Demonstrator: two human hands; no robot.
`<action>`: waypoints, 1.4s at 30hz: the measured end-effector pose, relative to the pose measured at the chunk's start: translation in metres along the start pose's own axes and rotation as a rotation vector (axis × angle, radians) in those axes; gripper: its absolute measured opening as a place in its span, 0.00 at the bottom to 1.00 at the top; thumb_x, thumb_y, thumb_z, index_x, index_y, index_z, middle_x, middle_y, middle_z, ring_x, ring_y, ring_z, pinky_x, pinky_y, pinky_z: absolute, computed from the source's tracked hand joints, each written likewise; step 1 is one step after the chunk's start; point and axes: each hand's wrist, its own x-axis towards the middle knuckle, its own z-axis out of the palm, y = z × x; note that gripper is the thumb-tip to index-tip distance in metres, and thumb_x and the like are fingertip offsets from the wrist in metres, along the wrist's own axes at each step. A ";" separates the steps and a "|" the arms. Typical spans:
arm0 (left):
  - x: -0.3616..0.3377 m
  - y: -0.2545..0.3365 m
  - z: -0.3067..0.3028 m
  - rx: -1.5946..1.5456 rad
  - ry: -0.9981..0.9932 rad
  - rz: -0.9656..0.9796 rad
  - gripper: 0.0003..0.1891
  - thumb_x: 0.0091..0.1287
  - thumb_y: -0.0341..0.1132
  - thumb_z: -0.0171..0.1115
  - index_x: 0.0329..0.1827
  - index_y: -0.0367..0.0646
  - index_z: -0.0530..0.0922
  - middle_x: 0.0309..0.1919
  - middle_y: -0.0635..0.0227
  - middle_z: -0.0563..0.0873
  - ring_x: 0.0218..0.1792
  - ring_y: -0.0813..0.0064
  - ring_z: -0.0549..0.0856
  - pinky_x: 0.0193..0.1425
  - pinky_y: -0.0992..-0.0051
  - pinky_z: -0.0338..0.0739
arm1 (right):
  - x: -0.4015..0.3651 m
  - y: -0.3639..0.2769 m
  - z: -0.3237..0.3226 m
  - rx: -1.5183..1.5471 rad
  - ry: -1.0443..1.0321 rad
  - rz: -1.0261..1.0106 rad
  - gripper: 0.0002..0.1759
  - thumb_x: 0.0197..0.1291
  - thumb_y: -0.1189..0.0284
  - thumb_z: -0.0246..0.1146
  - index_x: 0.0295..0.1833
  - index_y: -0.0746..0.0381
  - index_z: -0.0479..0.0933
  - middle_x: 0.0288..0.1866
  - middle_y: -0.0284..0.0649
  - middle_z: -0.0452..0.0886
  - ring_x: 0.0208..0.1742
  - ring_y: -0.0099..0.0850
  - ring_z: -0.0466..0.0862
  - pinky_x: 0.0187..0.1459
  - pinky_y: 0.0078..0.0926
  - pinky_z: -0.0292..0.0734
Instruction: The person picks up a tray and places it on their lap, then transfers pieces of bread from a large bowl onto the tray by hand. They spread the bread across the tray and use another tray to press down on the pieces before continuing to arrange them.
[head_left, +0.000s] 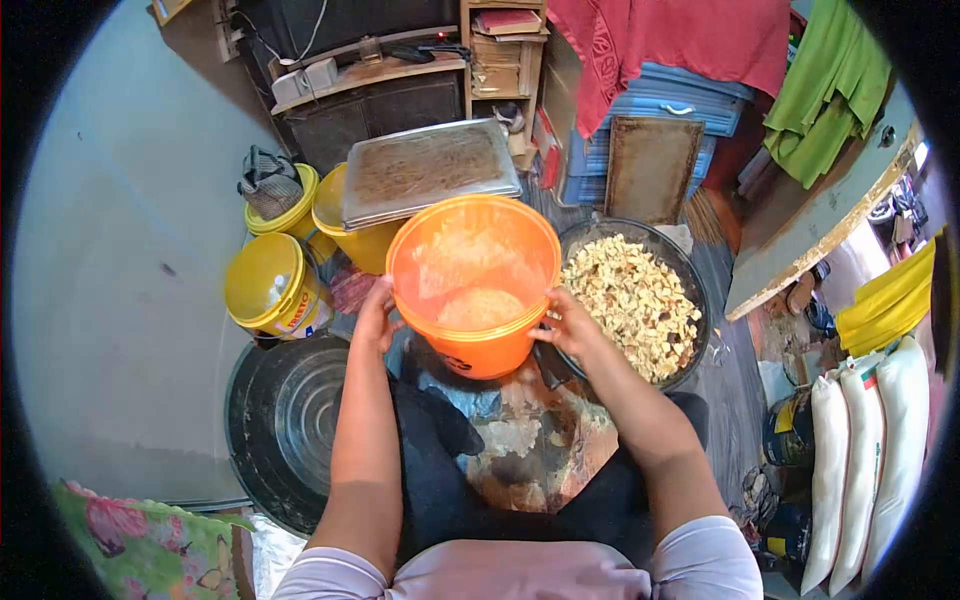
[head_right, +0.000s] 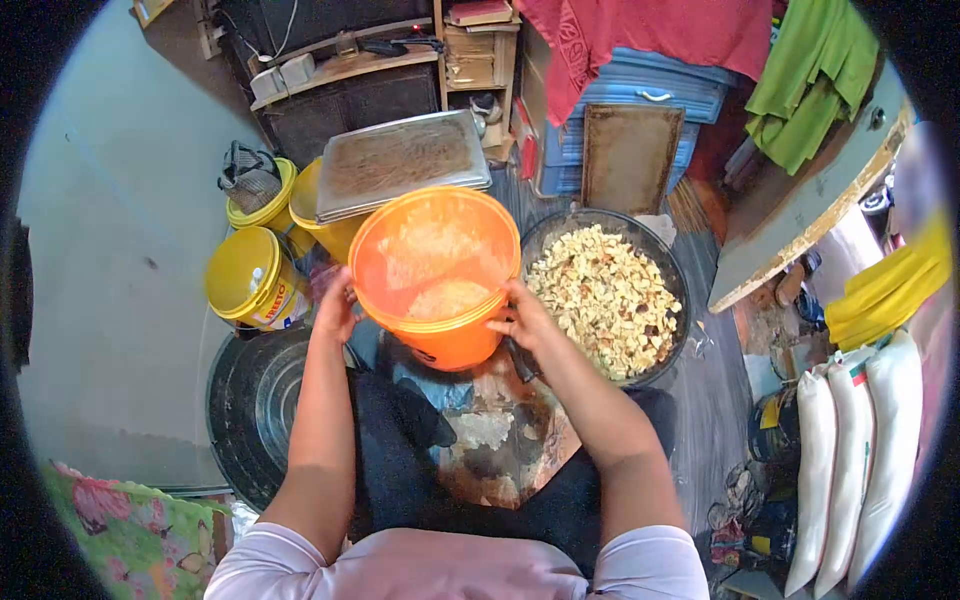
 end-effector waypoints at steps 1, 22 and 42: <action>0.008 -0.008 -0.005 -0.004 0.007 0.005 0.34 0.60 0.60 0.59 0.61 0.45 0.71 0.51 0.64 0.80 0.48 0.68 0.79 0.44 0.59 0.75 | 0.009 0.011 0.000 -0.008 0.005 0.054 0.30 0.60 0.49 0.57 0.63 0.54 0.65 0.61 0.43 0.67 0.58 0.41 0.68 0.47 0.47 0.78; 0.292 -0.043 -0.102 0.510 1.021 0.194 0.44 0.53 0.60 0.68 0.62 0.35 0.63 0.59 0.39 0.66 0.56 0.43 0.73 0.55 0.52 0.75 | 0.045 0.064 -0.056 -1.323 0.261 0.096 0.40 0.59 0.57 0.53 0.72 0.65 0.47 0.49 0.62 0.79 0.50 0.55 0.80 0.53 0.49 0.73; 0.310 0.007 -0.127 0.174 0.465 0.025 0.16 0.67 0.45 0.61 0.44 0.40 0.73 0.33 0.61 0.80 0.24 0.65 0.81 0.21 0.68 0.81 | 0.050 0.078 -0.073 -1.315 0.269 0.078 0.44 0.58 0.58 0.52 0.74 0.65 0.43 0.47 0.65 0.79 0.49 0.58 0.80 0.53 0.49 0.73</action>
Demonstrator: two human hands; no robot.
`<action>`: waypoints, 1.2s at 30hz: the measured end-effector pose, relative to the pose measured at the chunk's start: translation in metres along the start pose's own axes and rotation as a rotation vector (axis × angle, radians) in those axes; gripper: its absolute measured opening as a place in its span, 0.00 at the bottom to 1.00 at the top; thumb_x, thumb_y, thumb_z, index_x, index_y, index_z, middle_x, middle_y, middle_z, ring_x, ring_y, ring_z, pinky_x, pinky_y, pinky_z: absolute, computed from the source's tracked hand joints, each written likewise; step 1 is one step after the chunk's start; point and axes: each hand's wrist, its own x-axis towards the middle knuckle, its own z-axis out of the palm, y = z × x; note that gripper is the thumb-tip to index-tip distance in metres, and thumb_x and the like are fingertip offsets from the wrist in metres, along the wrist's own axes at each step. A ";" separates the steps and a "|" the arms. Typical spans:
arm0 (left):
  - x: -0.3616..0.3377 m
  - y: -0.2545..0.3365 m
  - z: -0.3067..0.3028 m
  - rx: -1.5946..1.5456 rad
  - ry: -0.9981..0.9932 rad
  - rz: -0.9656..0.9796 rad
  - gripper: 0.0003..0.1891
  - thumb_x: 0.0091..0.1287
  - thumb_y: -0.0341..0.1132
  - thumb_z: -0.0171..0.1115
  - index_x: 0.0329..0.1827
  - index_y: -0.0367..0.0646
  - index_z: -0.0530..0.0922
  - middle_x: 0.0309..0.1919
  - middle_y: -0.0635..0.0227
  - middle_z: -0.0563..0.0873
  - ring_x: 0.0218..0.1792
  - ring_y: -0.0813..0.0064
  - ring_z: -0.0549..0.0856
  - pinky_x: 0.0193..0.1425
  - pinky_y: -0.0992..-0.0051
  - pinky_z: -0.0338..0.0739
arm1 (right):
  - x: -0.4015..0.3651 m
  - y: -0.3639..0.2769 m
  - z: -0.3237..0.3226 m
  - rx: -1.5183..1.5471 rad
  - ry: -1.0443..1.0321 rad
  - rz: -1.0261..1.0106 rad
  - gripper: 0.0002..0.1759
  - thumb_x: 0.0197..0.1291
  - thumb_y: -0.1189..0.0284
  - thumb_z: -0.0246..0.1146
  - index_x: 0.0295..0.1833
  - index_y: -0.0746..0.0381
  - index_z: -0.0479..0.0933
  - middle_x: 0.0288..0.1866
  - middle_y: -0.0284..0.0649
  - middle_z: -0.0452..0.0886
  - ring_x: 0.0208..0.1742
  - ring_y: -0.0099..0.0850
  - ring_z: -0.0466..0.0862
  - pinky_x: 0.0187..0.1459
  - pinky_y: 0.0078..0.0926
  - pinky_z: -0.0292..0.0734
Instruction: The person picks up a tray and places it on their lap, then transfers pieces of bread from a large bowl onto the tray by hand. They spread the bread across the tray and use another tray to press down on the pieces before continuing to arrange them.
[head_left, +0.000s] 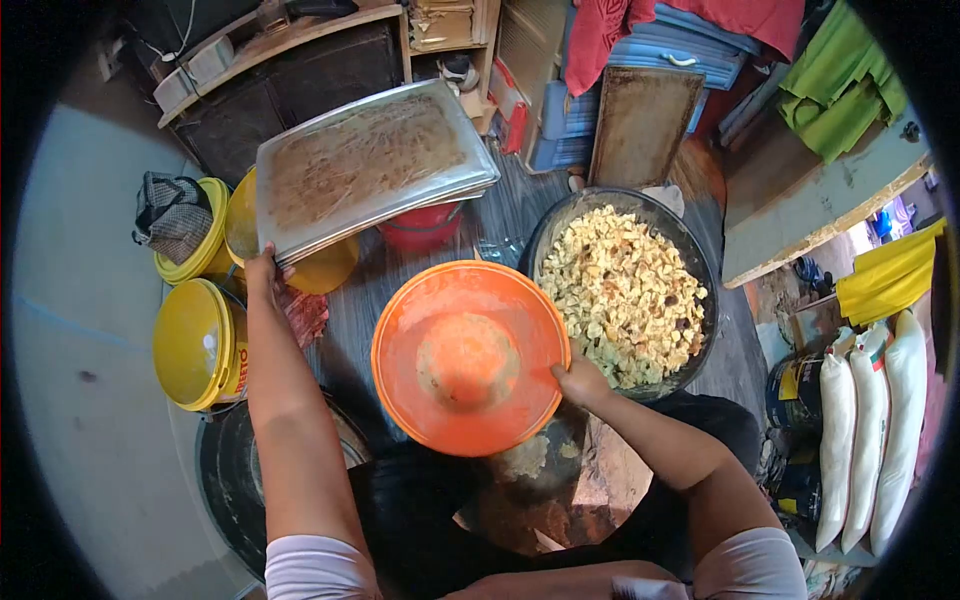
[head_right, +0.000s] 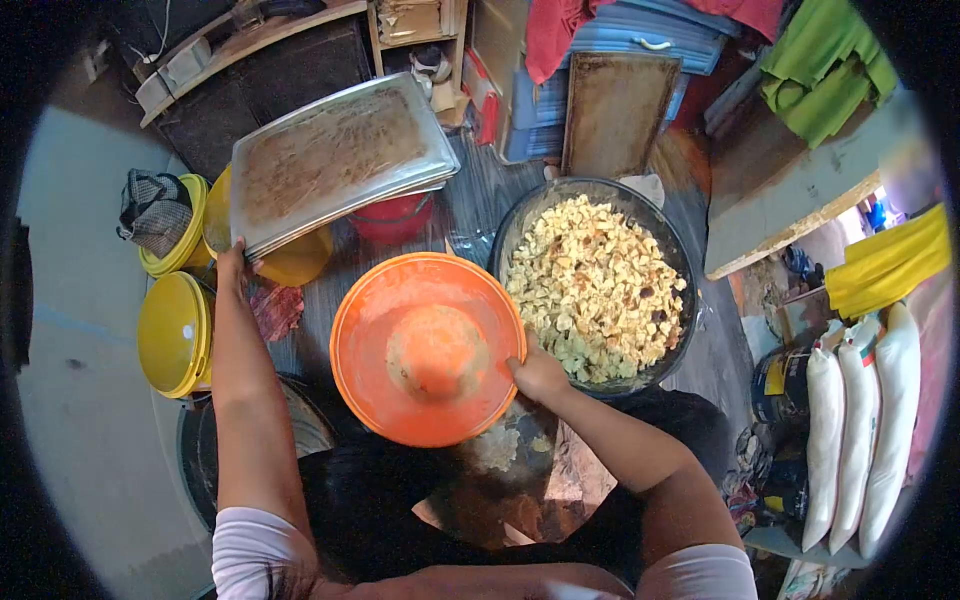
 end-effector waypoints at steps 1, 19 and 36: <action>-0.001 0.000 -0.002 -0.004 0.003 0.007 0.16 0.67 0.45 0.61 0.44 0.40 0.73 0.33 0.61 0.80 0.24 0.65 0.81 0.21 0.68 0.81 | 0.001 0.002 0.002 0.008 0.007 -0.004 0.44 0.59 0.58 0.52 0.74 0.65 0.43 0.46 0.65 0.79 0.49 0.57 0.80 0.53 0.50 0.73; -0.125 -0.001 0.034 -0.485 0.225 -0.198 0.14 0.64 0.25 0.47 0.53 0.33 0.69 0.47 0.47 0.77 0.33 0.48 0.81 0.29 0.48 0.81 | -0.002 -0.014 0.000 0.053 0.087 -0.026 0.34 0.58 0.57 0.55 0.67 0.61 0.59 0.52 0.53 0.80 0.52 0.51 0.80 0.53 0.47 0.73; -0.090 0.027 0.021 -0.534 0.092 -0.212 0.16 0.68 0.28 0.48 0.59 0.37 0.68 0.59 0.54 0.73 0.57 0.44 0.75 0.50 0.28 0.71 | 0.002 -0.025 -0.005 0.140 0.079 -0.024 0.32 0.56 0.57 0.57 0.63 0.62 0.64 0.56 0.53 0.78 0.56 0.49 0.78 0.56 0.46 0.72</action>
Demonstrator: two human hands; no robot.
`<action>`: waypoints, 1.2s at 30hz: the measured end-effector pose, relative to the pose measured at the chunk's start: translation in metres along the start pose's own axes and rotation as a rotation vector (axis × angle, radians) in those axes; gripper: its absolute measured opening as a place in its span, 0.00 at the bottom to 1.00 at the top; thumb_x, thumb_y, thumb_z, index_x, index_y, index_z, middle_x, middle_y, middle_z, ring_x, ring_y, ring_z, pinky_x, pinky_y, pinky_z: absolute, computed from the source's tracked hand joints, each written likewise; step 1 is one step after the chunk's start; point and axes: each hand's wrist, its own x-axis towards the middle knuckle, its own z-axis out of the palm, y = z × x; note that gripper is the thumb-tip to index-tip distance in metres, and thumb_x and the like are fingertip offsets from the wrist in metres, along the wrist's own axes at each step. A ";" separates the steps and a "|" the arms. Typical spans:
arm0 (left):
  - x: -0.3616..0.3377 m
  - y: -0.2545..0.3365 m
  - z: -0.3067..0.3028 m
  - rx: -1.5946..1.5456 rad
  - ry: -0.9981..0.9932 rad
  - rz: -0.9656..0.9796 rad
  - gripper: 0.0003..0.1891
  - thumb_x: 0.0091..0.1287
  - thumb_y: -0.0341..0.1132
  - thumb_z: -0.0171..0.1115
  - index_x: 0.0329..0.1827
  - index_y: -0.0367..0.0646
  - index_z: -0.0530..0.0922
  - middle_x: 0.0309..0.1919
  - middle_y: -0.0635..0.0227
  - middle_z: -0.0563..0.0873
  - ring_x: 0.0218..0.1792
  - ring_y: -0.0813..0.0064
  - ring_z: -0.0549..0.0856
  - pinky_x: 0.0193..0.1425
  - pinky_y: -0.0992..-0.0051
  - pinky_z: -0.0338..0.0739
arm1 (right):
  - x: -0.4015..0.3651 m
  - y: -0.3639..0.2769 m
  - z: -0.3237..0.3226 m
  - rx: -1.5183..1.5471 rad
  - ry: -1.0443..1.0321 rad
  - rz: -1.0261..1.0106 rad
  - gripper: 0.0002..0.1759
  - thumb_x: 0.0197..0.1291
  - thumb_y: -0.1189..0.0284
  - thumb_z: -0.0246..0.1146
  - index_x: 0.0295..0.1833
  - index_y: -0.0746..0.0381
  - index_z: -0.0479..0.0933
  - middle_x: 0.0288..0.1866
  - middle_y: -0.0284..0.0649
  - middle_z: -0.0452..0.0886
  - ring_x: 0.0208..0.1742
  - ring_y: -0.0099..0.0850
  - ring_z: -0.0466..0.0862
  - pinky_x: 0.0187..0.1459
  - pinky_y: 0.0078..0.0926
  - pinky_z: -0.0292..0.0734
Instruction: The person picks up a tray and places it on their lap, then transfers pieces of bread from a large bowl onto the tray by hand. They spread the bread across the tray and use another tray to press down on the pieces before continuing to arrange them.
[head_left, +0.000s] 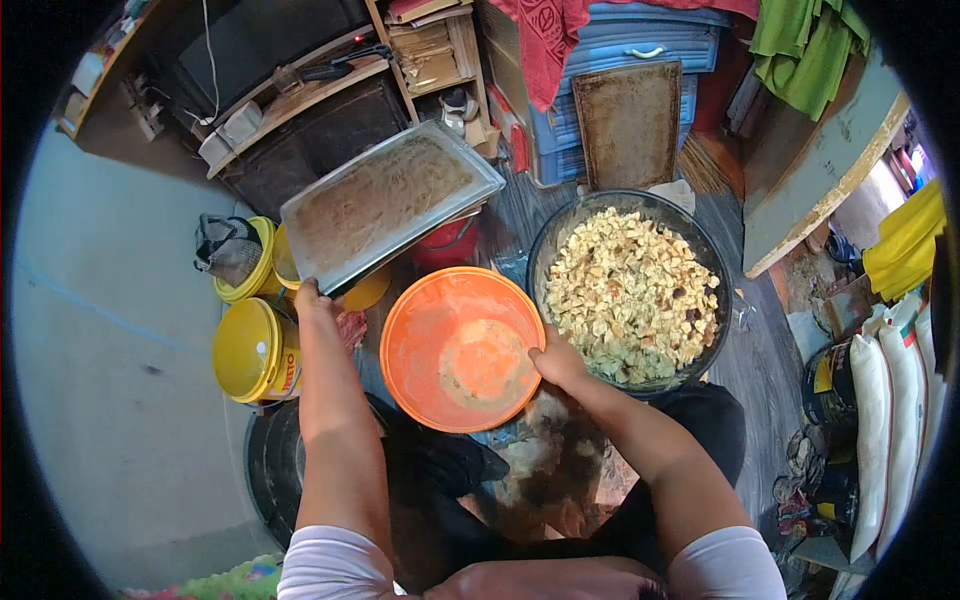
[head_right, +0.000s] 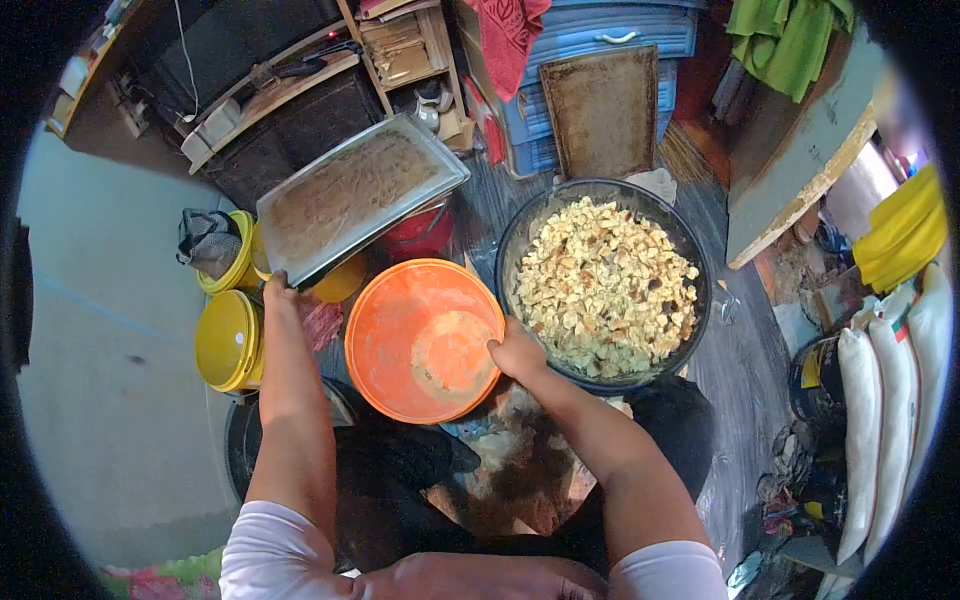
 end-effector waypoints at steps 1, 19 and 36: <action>-0.008 0.004 0.000 -0.007 -0.035 0.000 0.15 0.70 0.29 0.47 0.58 0.36 0.67 0.58 0.54 0.74 0.56 0.44 0.76 0.50 0.31 0.74 | 0.001 0.000 -0.001 0.024 -0.020 0.009 0.31 0.56 0.57 0.57 0.63 0.62 0.64 0.56 0.53 0.77 0.58 0.49 0.77 0.57 0.45 0.72; -0.415 -0.195 -0.130 0.031 -0.426 -0.500 0.27 0.60 0.12 0.44 0.64 0.38 0.62 0.58 0.55 0.73 0.57 0.53 0.77 0.54 0.54 0.81 | -0.008 0.043 -0.021 0.503 0.045 0.101 0.32 0.52 0.58 0.67 0.57 0.70 0.73 0.34 0.47 0.82 0.26 0.34 0.81 0.23 0.27 0.74; -0.251 -0.131 -0.113 1.052 -0.145 0.255 0.35 0.65 0.45 0.60 0.69 0.33 0.61 0.65 0.41 0.68 0.67 0.45 0.67 0.68 0.61 0.63 | -0.042 0.083 -0.032 0.605 0.015 0.063 0.35 0.64 0.64 0.62 0.71 0.64 0.57 0.58 0.52 0.76 0.50 0.44 0.80 0.41 0.39 0.79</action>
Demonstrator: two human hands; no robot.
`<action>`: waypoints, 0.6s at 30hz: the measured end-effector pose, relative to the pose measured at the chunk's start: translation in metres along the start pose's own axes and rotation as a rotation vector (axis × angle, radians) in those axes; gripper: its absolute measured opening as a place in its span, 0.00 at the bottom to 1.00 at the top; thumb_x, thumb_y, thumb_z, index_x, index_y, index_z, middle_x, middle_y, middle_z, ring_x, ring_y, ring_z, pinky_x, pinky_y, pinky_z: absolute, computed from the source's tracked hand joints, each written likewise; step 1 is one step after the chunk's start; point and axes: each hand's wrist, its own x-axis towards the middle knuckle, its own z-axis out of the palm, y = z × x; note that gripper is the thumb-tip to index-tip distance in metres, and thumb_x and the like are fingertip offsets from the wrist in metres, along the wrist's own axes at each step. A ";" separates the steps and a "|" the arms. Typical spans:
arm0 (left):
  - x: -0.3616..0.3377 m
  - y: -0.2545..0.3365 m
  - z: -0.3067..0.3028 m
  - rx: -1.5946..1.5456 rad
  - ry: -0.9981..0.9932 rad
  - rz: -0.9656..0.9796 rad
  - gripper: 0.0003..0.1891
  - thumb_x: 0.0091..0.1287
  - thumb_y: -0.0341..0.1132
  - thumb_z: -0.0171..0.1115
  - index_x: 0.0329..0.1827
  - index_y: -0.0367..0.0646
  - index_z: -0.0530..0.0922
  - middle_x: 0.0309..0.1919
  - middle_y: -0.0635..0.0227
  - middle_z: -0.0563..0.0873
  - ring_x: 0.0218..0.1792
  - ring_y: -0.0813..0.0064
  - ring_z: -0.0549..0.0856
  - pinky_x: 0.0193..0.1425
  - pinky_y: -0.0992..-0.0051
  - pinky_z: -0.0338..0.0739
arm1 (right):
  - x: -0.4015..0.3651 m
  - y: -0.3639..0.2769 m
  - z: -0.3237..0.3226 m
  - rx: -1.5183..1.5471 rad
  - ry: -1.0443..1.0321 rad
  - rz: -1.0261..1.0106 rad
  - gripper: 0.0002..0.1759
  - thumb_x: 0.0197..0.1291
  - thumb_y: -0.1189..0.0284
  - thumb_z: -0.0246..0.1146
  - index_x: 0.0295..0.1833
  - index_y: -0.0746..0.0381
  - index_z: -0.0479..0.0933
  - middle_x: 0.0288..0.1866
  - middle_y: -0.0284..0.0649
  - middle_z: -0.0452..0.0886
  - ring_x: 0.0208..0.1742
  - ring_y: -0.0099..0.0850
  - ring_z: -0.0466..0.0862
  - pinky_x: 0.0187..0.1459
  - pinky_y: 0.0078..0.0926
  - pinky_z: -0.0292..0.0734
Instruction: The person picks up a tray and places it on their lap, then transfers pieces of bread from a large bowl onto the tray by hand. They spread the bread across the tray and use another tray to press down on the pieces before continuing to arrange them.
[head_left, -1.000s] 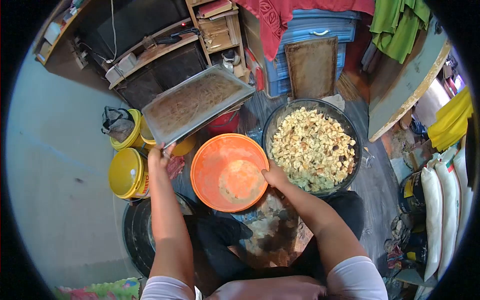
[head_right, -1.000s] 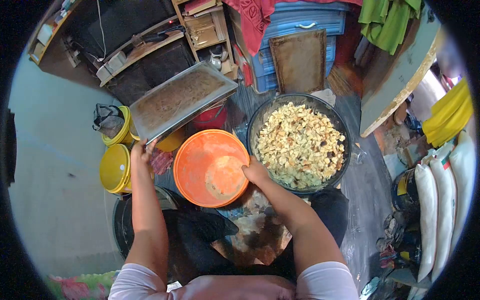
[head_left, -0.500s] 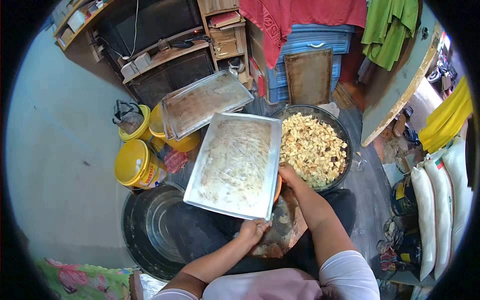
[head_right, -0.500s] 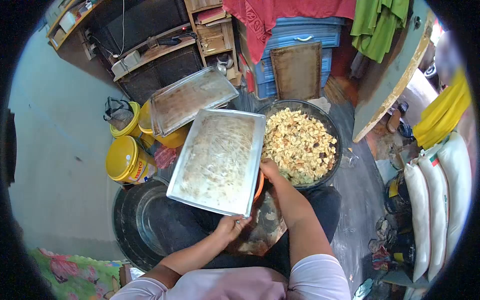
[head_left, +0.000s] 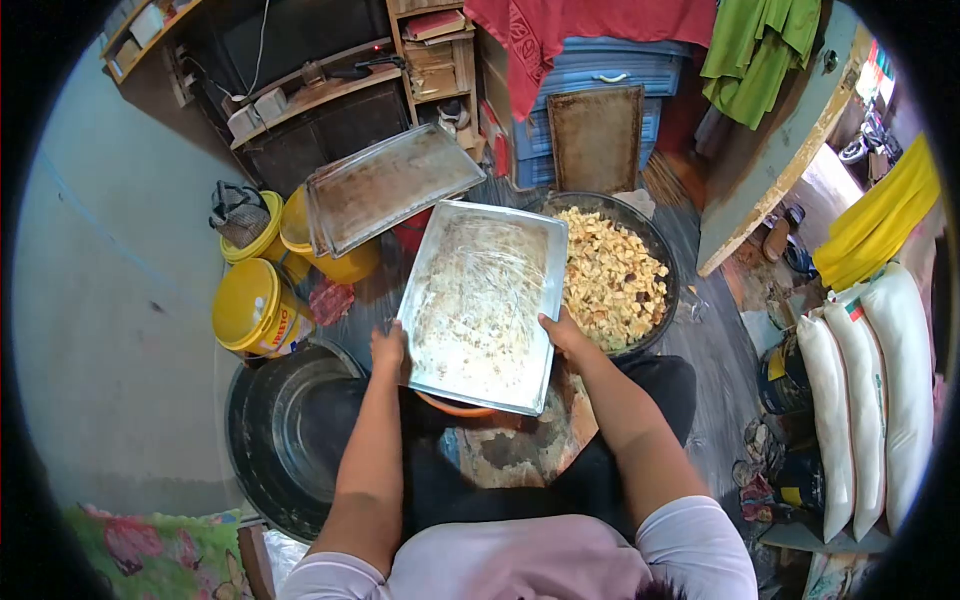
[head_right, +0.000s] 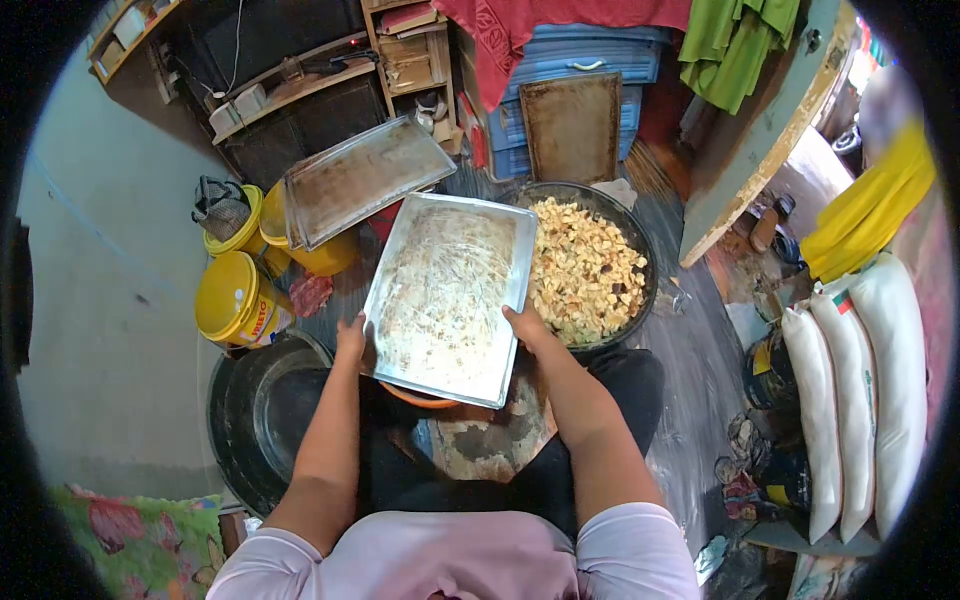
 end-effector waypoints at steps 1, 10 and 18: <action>0.007 -0.012 0.001 -0.003 0.000 -0.002 0.35 0.65 0.45 0.60 0.69 0.33 0.61 0.65 0.41 0.68 0.67 0.45 0.67 0.68 0.61 0.63 | 0.003 0.002 -0.001 0.029 0.006 -0.041 0.34 0.64 0.65 0.61 0.71 0.65 0.58 0.58 0.52 0.76 0.52 0.44 0.79 0.45 0.38 0.77; -0.055 -0.053 0.014 0.027 -0.225 0.094 0.20 0.65 0.32 0.56 0.56 0.26 0.69 0.50 0.41 0.81 0.52 0.48 0.81 0.55 0.63 0.74 | 0.031 0.007 -0.039 -0.057 0.097 -0.171 0.27 0.65 0.77 0.56 0.70 0.64 0.63 0.35 0.43 0.80 0.33 0.30 0.77 0.40 0.28 0.73; -0.055 0.005 -0.016 -0.330 -0.107 -0.274 0.14 0.54 0.32 0.63 0.40 0.32 0.76 0.29 0.59 0.81 0.28 0.67 0.79 0.39 0.66 0.74 | 0.030 0.000 -0.030 -0.250 0.116 -0.253 0.25 0.63 0.74 0.56 0.67 0.54 0.69 0.57 0.54 0.78 0.60 0.45 0.77 0.60 0.36 0.70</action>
